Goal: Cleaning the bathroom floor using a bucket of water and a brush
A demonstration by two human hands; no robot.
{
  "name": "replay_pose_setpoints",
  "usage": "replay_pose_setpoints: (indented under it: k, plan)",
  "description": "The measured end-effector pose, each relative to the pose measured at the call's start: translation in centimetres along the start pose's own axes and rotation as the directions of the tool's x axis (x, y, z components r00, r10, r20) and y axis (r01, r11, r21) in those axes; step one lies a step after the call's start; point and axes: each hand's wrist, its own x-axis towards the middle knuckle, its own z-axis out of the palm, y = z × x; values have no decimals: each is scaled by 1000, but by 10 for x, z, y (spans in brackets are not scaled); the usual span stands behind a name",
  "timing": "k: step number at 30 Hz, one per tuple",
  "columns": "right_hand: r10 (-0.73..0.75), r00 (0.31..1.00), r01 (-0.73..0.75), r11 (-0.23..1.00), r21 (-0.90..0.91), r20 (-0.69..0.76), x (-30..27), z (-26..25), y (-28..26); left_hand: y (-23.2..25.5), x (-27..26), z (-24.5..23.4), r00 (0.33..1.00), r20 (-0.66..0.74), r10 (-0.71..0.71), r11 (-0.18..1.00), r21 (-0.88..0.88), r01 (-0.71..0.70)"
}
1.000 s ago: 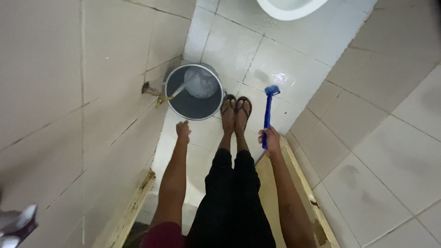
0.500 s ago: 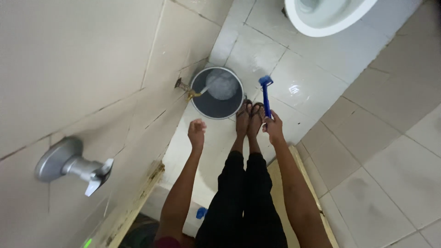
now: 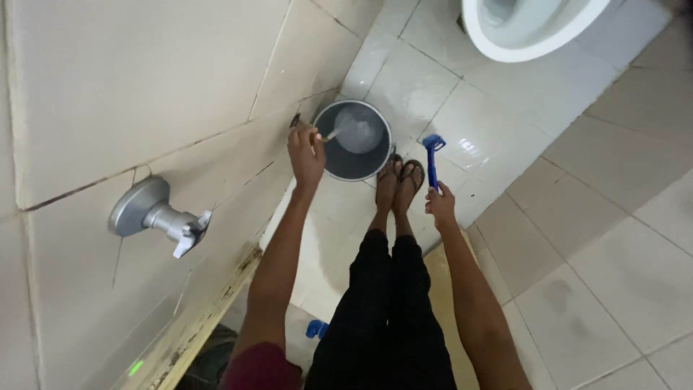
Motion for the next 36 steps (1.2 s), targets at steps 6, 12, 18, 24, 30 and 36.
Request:
replay_pose_setpoints:
  k: [6,12,18,24,30,36]
  plan:
    - [-11,1000,11,1000,-12,-1,19,-24,37,-33,34,22,973,226,44,979,182,-87]
    - [5,1000,-8,996,-86,-26,3,-35,16,-40,49,38,961,264,85,990,83,-111]
    - [-3,1000,4,1000,12,-24,19,-35,31,-48,49,47,938,321,131,981,95,-169]
    - [-5,1000,5,1000,0,-29,-3,-20,-8,-52,47,51,954,268,134,986,61,-155]
    - [-38,999,38,999,1,-25,-4,-9,-19,-55,44,57,968,243,68,983,152,-107]
    - [-55,998,55,998,-2,-8,8,-5,-21,-52,45,53,967,224,117,985,99,-142]
